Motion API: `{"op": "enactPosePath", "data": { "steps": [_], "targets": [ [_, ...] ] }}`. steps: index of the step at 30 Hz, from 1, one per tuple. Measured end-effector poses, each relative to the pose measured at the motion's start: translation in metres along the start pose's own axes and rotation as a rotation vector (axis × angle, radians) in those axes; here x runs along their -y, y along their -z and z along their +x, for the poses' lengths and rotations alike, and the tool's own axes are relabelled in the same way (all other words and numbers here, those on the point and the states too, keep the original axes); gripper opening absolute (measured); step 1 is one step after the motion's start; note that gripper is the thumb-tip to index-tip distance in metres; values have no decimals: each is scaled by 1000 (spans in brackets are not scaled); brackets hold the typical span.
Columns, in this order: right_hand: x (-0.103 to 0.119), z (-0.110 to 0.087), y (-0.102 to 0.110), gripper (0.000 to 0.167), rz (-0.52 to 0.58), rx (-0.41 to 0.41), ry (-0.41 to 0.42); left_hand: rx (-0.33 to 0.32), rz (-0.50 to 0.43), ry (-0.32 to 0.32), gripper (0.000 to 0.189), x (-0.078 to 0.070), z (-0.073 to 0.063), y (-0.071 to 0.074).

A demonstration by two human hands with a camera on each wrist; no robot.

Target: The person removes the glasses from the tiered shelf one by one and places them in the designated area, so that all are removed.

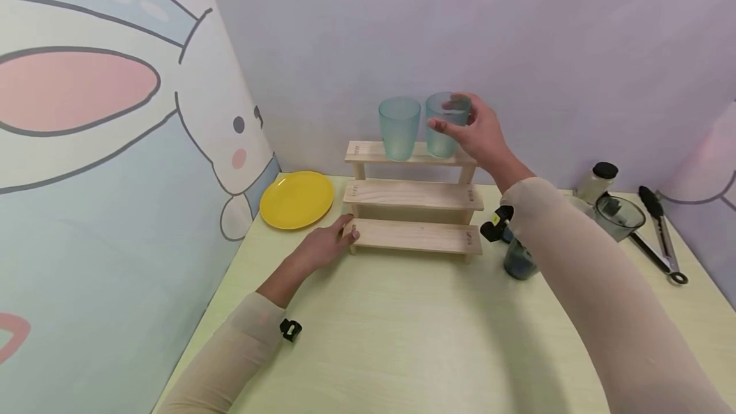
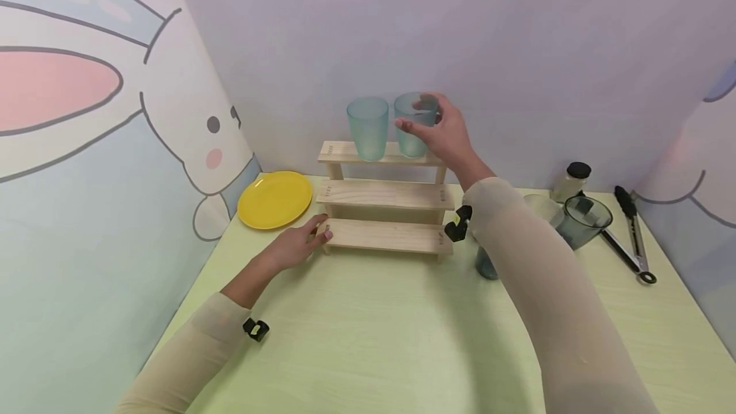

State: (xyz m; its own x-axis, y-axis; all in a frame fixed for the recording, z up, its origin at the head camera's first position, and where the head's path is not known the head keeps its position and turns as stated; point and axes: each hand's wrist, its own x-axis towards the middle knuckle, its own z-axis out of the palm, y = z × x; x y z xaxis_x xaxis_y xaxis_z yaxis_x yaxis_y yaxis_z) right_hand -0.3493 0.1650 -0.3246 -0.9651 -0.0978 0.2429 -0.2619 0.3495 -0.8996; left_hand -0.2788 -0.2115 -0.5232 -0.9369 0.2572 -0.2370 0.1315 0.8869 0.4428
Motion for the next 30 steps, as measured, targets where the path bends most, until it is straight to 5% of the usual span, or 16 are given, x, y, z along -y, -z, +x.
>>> {"op": "enactPosePath", "data": {
  "steps": [5, 11, 30],
  "targets": [
    [0, -4, 9, 84, -20, -13, -2, 17, -36, 7, 81, -37, -34, 26],
    [2, -12, 20, 81, -25, -24, -4, 20, -35, 18, 73, -54, -48, 35],
    [-3, -35, 57, 78, -94, -75, -30, 20, -18, 38, 74, -46, -45, 35]
  ]
}}
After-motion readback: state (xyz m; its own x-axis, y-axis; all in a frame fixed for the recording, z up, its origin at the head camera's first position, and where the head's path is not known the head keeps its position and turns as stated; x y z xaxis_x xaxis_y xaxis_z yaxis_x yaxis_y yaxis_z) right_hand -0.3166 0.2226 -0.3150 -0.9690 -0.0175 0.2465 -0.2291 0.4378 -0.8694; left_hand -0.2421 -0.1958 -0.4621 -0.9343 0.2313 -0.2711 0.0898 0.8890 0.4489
